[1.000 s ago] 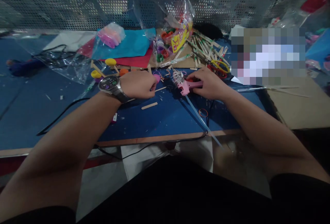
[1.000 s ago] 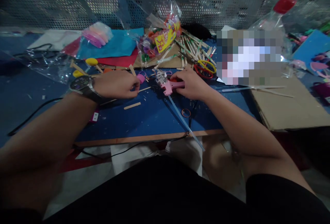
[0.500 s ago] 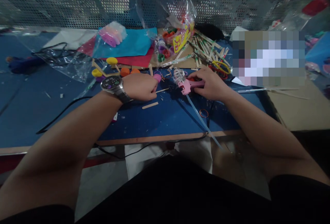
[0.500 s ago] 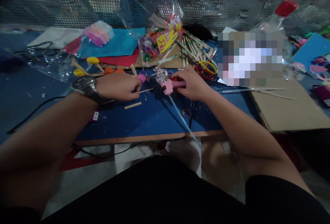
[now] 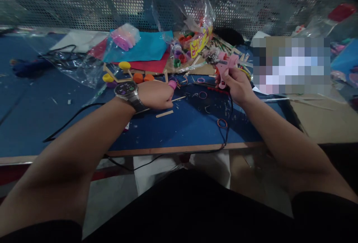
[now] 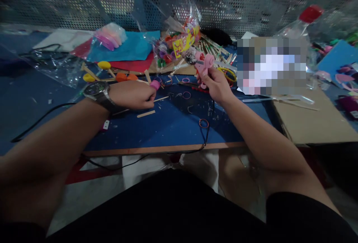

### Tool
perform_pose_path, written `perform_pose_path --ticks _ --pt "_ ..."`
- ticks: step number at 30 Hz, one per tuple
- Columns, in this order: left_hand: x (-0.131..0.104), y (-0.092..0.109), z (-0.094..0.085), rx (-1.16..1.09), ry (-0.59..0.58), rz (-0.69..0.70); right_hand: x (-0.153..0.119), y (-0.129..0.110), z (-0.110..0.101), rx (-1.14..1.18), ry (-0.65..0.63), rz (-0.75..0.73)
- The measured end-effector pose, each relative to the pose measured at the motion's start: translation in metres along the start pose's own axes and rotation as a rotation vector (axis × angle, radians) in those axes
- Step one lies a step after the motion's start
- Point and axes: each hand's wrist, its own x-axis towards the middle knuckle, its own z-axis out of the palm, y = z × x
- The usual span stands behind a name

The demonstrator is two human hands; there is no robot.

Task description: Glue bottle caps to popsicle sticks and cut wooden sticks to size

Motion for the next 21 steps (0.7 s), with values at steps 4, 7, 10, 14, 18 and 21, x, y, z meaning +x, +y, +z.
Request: perform_pose_path --ticks 4,7,10,14,18,21 --pt "0.0 0.0 -0.001 -0.042 -0.005 -0.009 0.001 0.008 0.0 0.002 0.039 -0.012" --pt "0.001 0.0 -0.001 -0.062 0.003 -0.021 -0.001 0.005 -0.001 -0.06 0.006 -0.017" --pt "0.001 0.001 0.0 -0.067 0.008 -0.007 -0.003 0.001 -0.003 -0.135 -0.01 -0.024" --pt "0.001 0.0 0.0 -0.062 -0.01 -0.003 -0.004 -0.002 -0.003 -0.216 0.01 -0.024" --pt "0.003 -0.002 0.002 -0.086 -0.013 0.008 -0.004 -0.008 -0.003 -0.22 -0.011 -0.023" --pt "0.004 -0.003 0.002 -0.091 -0.016 0.011 -0.005 -0.012 -0.001 -0.224 -0.009 -0.031"
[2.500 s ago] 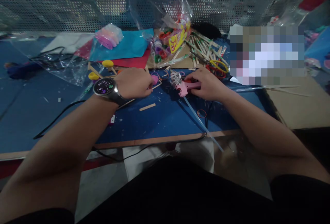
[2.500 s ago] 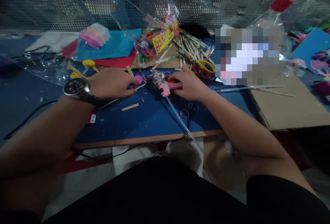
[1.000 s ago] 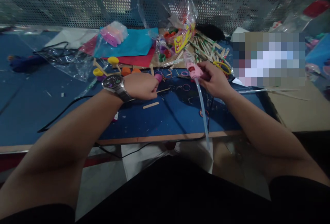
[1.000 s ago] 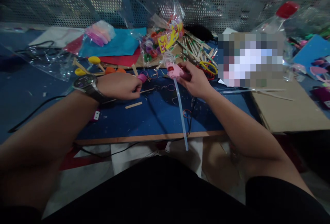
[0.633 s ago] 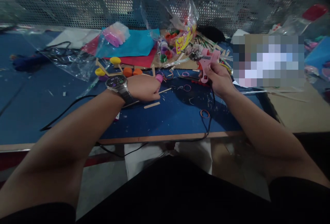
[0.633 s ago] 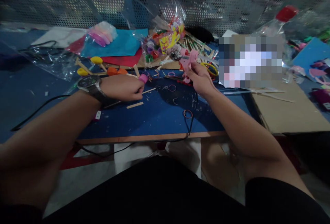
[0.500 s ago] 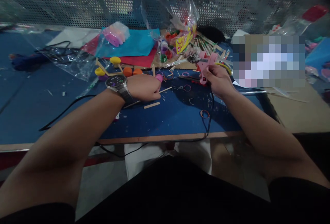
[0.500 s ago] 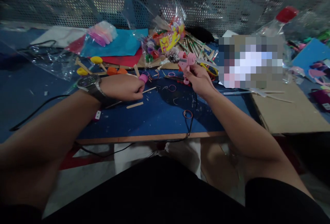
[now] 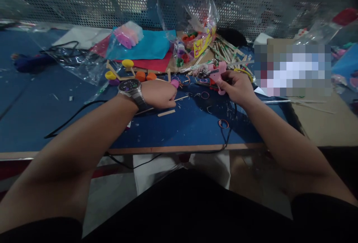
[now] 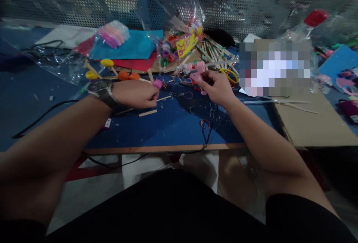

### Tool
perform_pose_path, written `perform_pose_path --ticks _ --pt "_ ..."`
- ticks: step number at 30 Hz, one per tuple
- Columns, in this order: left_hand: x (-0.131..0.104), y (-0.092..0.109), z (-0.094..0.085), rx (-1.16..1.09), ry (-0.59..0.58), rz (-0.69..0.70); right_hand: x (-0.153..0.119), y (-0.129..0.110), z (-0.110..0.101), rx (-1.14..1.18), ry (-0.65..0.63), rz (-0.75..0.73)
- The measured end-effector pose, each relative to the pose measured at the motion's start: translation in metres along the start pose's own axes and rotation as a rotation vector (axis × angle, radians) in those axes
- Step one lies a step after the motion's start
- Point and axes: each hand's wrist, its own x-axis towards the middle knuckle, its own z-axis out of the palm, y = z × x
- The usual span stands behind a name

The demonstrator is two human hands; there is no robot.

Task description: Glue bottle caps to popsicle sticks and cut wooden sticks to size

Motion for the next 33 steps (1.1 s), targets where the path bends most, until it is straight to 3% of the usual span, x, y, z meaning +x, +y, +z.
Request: perform_pose_path --ticks 6,11,16,26,33 --pt "-0.004 0.005 -0.004 0.028 -0.014 -0.011 -0.002 0.0 0.0 -0.066 -0.028 -0.033" --pt "-0.006 0.006 -0.005 0.038 -0.017 -0.021 -0.001 -0.003 -0.005 -0.288 -0.003 -0.181" --pt "-0.003 0.002 -0.003 0.028 -0.026 0.0 0.0 -0.003 -0.008 -0.404 -0.158 -0.31" --pt "-0.002 0.0 -0.001 0.031 -0.016 0.003 0.013 0.016 -0.01 -0.39 -0.078 -0.166" --pt "-0.004 0.003 -0.004 0.034 -0.002 0.017 0.018 0.023 -0.009 -0.323 -0.115 -0.116"
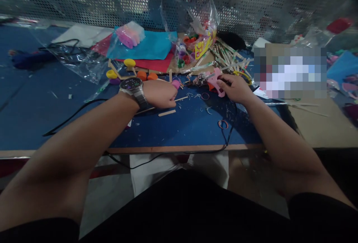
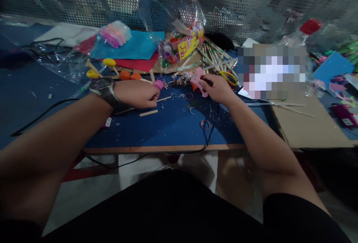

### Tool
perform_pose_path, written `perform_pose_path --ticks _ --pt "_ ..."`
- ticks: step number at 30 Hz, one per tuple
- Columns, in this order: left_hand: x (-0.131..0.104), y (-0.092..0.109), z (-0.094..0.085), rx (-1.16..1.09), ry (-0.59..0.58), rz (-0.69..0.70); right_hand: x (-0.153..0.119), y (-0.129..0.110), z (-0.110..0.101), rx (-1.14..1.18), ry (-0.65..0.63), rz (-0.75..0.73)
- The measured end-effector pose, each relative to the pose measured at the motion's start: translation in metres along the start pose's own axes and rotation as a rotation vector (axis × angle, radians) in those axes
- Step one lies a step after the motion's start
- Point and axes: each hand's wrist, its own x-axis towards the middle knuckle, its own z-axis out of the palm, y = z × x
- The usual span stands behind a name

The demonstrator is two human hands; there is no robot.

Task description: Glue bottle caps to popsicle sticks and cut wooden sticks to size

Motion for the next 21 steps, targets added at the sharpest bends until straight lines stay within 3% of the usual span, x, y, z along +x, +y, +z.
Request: perform_pose_path --ticks 14,21 --pt "-0.001 0.001 -0.002 -0.049 0.016 0.025 -0.006 0.009 -0.02 -0.209 -0.26 -0.24" --pt "-0.001 -0.001 -0.002 -0.083 0.038 0.052 -0.011 -0.001 -0.04 -0.37 -0.166 -0.209"
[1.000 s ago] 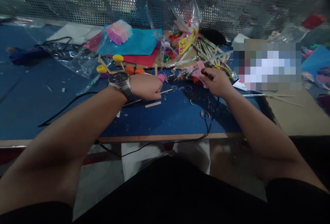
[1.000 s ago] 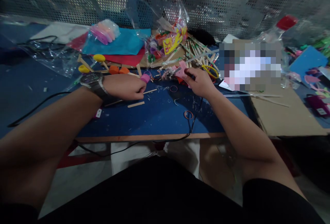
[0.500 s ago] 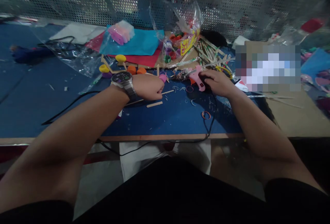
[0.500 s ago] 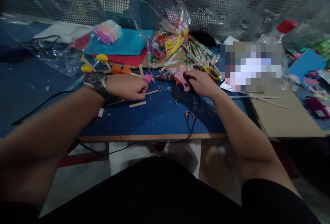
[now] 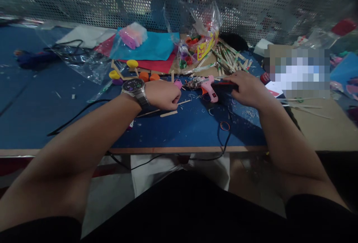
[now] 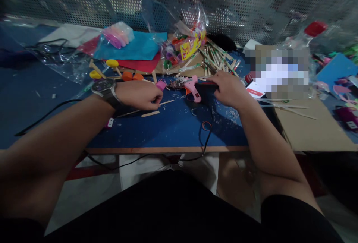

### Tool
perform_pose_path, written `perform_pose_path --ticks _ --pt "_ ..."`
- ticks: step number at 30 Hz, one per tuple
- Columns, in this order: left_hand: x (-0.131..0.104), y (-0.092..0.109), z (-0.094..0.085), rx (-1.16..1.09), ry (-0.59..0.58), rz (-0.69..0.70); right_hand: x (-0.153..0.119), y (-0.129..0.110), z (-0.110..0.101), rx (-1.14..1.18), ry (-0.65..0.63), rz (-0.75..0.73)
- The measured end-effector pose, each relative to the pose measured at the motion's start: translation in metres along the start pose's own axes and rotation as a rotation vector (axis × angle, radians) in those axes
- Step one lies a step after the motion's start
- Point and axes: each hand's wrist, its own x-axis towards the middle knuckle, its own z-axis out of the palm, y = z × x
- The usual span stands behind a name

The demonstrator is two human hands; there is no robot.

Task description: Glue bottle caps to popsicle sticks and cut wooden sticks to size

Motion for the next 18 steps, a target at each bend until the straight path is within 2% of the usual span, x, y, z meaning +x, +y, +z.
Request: perform_pose_path --ticks 4,10,14,18 --pt "0.001 0.001 0.001 -0.002 0.0 0.005 -0.004 -0.006 -0.002 -0.136 0.094 0.109" --pt "0.0 0.004 0.002 0.021 0.049 0.011 0.0 -0.016 -0.003 -0.13 0.244 0.215" --pt "-0.001 -0.002 0.002 0.004 0.026 0.039 0.004 -0.023 -0.005 -0.078 0.307 0.209" --pt "-0.002 -0.011 0.001 -0.014 0.009 0.075 0.006 -0.032 0.005 -0.019 0.297 0.163"
